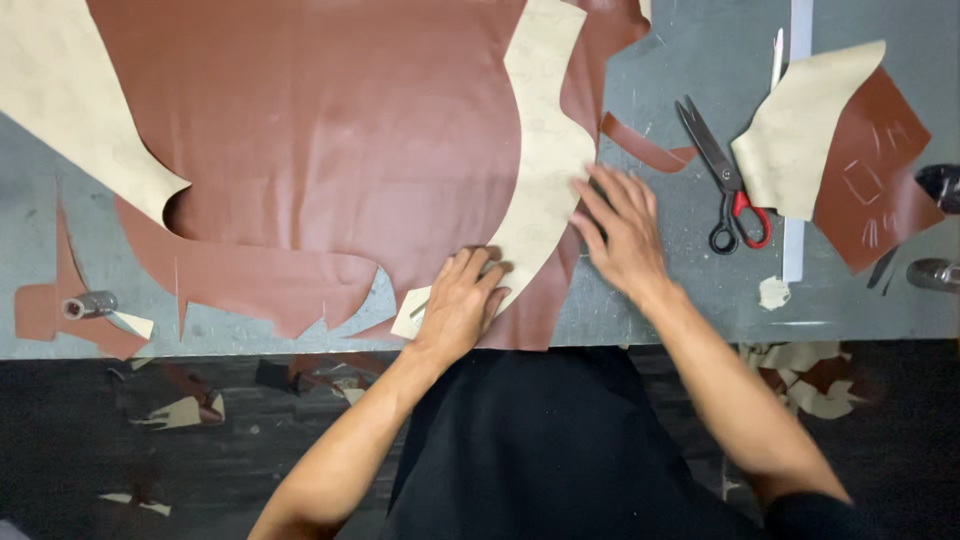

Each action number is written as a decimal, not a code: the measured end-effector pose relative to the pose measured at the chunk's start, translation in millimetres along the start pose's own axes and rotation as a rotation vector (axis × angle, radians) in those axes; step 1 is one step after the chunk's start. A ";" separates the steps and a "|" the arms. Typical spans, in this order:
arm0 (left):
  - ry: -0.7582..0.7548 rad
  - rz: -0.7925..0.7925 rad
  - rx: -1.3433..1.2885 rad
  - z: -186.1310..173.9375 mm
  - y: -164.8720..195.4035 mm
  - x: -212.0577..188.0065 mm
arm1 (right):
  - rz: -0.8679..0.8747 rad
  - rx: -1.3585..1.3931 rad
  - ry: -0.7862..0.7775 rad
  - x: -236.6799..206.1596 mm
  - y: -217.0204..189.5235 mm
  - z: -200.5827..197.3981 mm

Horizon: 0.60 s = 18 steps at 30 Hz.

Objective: The person places a paper pattern on a large sheet of brown leather, secures it with weights, and uses scissors to cut the leather along the pattern's edge. After cutting, the person removes the pattern and weights, then marks the leather with a pen.

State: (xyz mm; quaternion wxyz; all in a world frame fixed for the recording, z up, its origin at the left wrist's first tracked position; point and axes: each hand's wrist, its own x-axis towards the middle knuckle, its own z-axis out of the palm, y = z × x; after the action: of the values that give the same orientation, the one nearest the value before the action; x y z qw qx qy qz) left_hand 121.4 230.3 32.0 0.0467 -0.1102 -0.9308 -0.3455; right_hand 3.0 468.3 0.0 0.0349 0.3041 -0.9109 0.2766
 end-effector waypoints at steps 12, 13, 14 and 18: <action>-0.040 -0.086 0.040 1.6 -2.8 29.4 | -0.107 -0.145 -0.082 135.8 75.8 2.7; -0.048 -0.090 0.030 0.1 -3.6 31.2 | -0.090 -0.153 -0.072 137.9 79.9 1.2; -0.056 -0.095 0.019 -1.0 -4.4 33.4 | -0.072 -0.162 -0.064 140.2 82.4 0.3; -0.046 -0.090 -0.012 -2.4 -11.4 49.5 | -0.055 -0.187 -0.057 148.1 87.1 -0.9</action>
State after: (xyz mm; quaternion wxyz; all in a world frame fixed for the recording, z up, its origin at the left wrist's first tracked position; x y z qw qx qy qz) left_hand 70.6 228.8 34.7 0.0089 -0.0766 -0.9336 -0.3500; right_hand -167.4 447.3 -6.9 0.0448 0.3322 -0.9247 0.1804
